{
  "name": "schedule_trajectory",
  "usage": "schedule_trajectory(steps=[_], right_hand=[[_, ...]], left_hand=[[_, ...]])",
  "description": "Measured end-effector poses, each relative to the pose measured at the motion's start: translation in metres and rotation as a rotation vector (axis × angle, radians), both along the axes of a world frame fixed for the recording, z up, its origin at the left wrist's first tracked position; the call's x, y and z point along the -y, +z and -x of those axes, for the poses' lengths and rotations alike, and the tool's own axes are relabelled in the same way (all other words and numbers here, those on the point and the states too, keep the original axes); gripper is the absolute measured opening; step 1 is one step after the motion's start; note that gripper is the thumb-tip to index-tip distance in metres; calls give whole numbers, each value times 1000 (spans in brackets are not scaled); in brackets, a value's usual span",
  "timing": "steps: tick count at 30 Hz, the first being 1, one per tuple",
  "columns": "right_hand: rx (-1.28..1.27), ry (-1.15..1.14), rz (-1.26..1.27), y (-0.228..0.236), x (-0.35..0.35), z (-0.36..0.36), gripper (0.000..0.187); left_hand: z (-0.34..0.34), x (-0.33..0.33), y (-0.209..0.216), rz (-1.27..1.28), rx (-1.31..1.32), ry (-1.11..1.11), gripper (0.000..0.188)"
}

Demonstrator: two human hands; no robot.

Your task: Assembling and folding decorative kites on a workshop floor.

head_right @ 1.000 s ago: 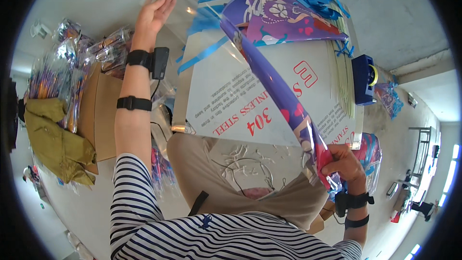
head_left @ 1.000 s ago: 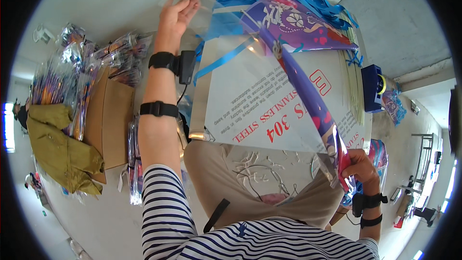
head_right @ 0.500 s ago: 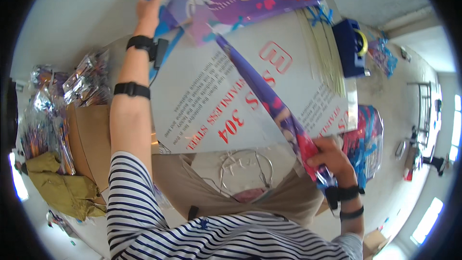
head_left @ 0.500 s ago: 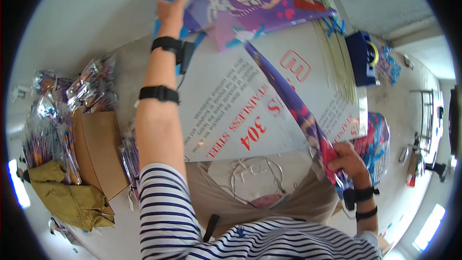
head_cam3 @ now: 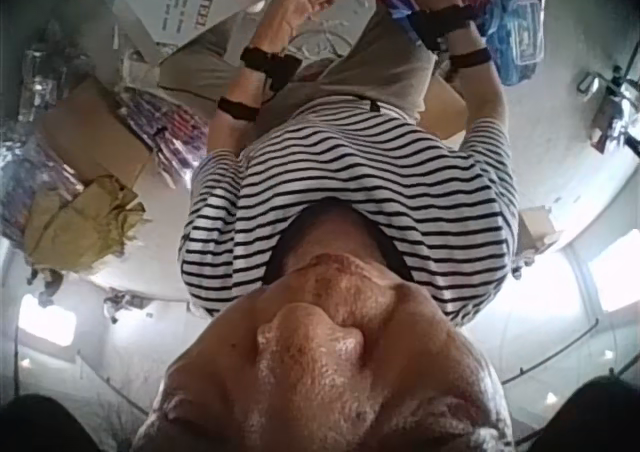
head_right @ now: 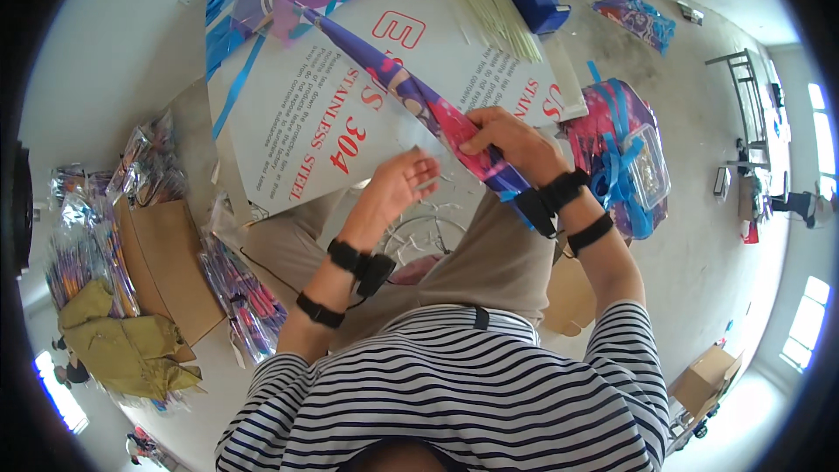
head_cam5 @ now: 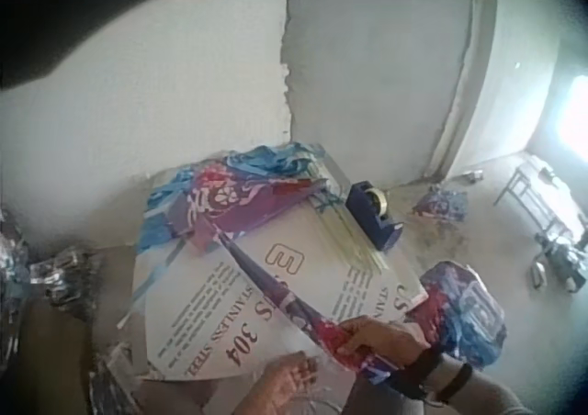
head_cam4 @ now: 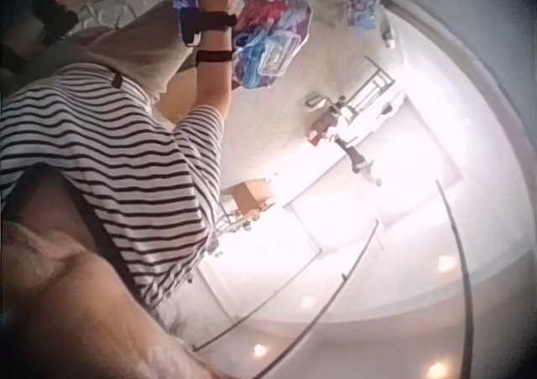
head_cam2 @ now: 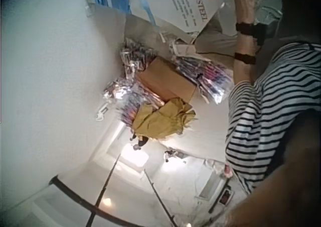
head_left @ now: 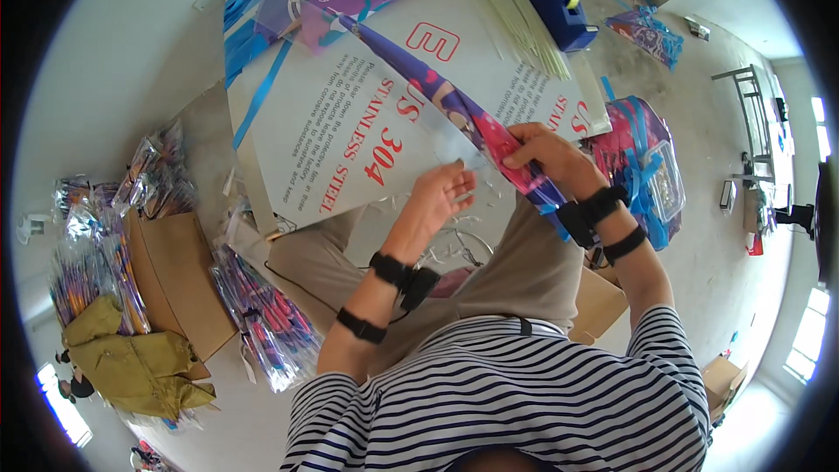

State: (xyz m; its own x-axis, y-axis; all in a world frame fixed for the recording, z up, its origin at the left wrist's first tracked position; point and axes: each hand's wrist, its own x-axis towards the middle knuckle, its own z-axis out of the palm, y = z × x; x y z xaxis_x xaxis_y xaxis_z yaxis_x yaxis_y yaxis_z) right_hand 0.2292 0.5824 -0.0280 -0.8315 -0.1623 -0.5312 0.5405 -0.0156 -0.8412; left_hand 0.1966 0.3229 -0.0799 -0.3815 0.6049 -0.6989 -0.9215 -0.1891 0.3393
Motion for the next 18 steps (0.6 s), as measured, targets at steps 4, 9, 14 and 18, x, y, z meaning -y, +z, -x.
schedule_trajectory(steps=[4,9,14,18], right_hand=[[38,-24,116,-4,5,-5,34],[-251,-40,-93,20,-26,-47,30],[-199,-174,-455,77,-83,-160,29],[62,-383,-297,93,-88,-268,33]], left_hand=[[-2,-30,-16,-111,-67,146,21],[-2,-30,-15,-1,-233,146,13],[3,-28,-5,40,-219,133,13],[-6,-37,2,-41,-144,239,19]])
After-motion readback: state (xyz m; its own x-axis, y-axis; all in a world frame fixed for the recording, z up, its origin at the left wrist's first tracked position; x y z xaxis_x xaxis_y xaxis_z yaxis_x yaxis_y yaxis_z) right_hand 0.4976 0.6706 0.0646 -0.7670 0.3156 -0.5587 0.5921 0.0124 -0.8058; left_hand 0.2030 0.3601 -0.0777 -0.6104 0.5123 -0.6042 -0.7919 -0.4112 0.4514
